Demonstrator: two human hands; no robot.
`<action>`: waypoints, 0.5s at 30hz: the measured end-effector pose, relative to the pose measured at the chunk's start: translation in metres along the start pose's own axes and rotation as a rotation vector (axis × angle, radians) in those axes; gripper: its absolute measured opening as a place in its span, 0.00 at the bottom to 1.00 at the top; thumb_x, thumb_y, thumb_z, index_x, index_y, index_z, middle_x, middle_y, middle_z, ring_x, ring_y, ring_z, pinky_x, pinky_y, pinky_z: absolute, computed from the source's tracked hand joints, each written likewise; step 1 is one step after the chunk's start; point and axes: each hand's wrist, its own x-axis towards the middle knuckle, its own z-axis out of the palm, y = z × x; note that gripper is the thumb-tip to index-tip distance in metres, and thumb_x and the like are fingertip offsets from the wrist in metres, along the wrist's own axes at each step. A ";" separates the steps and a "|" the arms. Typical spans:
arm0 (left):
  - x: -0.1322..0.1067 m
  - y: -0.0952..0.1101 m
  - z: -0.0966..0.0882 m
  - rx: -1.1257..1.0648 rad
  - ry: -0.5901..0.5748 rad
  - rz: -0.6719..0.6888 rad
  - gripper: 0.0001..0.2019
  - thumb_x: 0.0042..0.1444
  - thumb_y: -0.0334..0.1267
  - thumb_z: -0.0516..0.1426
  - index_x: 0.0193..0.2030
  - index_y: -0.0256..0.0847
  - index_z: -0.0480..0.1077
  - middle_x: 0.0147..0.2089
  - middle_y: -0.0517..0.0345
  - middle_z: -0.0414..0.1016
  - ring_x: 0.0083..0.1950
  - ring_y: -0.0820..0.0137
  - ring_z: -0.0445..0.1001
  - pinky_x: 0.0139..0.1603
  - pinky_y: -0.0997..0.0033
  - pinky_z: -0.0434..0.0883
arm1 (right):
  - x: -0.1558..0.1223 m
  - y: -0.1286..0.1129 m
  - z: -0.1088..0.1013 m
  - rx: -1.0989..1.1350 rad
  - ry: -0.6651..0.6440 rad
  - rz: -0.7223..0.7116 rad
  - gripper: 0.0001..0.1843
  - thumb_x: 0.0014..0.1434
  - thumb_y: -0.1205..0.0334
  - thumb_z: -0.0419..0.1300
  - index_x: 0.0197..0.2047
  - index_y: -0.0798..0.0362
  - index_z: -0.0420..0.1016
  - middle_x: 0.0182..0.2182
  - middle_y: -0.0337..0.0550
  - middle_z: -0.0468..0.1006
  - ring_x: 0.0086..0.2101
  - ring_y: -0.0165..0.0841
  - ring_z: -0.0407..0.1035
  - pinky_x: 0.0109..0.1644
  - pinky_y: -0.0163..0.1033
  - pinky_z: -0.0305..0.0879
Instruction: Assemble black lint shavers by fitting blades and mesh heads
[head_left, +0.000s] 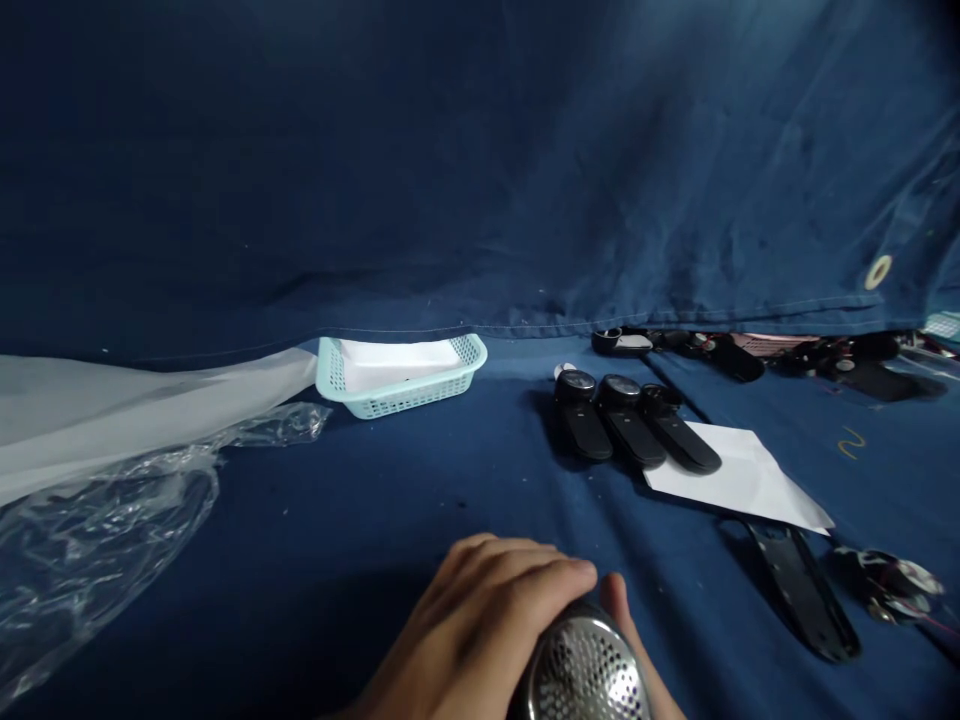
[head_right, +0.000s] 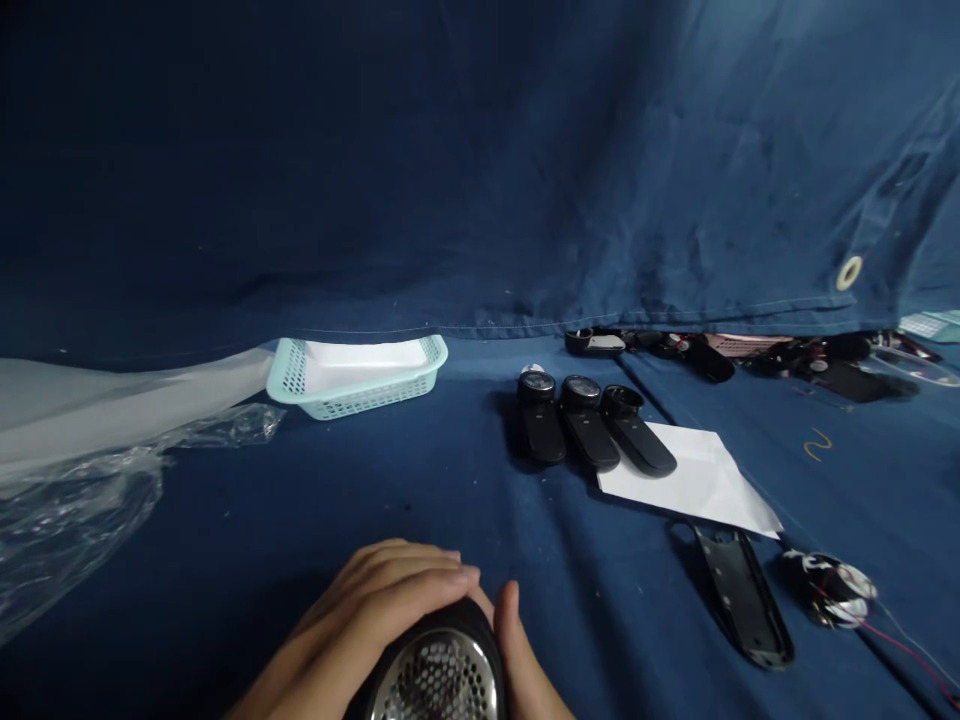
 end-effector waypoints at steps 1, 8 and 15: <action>0.004 -0.001 0.005 -0.058 0.042 0.017 0.27 0.62 0.47 0.54 0.66 0.52 0.54 0.57 0.55 0.73 0.53 0.62 0.74 0.56 0.62 0.73 | 0.000 -0.001 -0.002 -0.039 0.022 0.011 0.41 0.52 0.27 0.53 0.54 0.52 0.73 0.53 0.50 0.73 0.61 0.43 0.57 0.67 0.52 0.46; -0.002 -0.019 0.033 -0.325 0.203 0.054 0.29 0.49 0.54 0.64 0.55 0.46 0.62 0.48 0.51 0.75 0.47 0.59 0.74 0.50 0.58 0.73 | 0.000 0.005 -0.022 -0.191 0.114 0.073 0.42 0.48 0.29 0.60 0.54 0.53 0.74 0.53 0.50 0.75 0.64 0.48 0.50 0.68 0.56 0.43; -0.010 -0.044 0.052 -0.353 0.211 0.282 0.34 0.51 0.61 0.58 0.58 0.43 0.59 0.46 0.47 0.73 0.44 0.58 0.74 0.51 0.52 0.68 | 0.009 0.011 -0.020 -0.189 0.013 0.140 0.38 0.57 0.31 0.52 0.58 0.51 0.70 0.60 0.45 0.68 0.65 0.44 0.49 0.69 0.52 0.44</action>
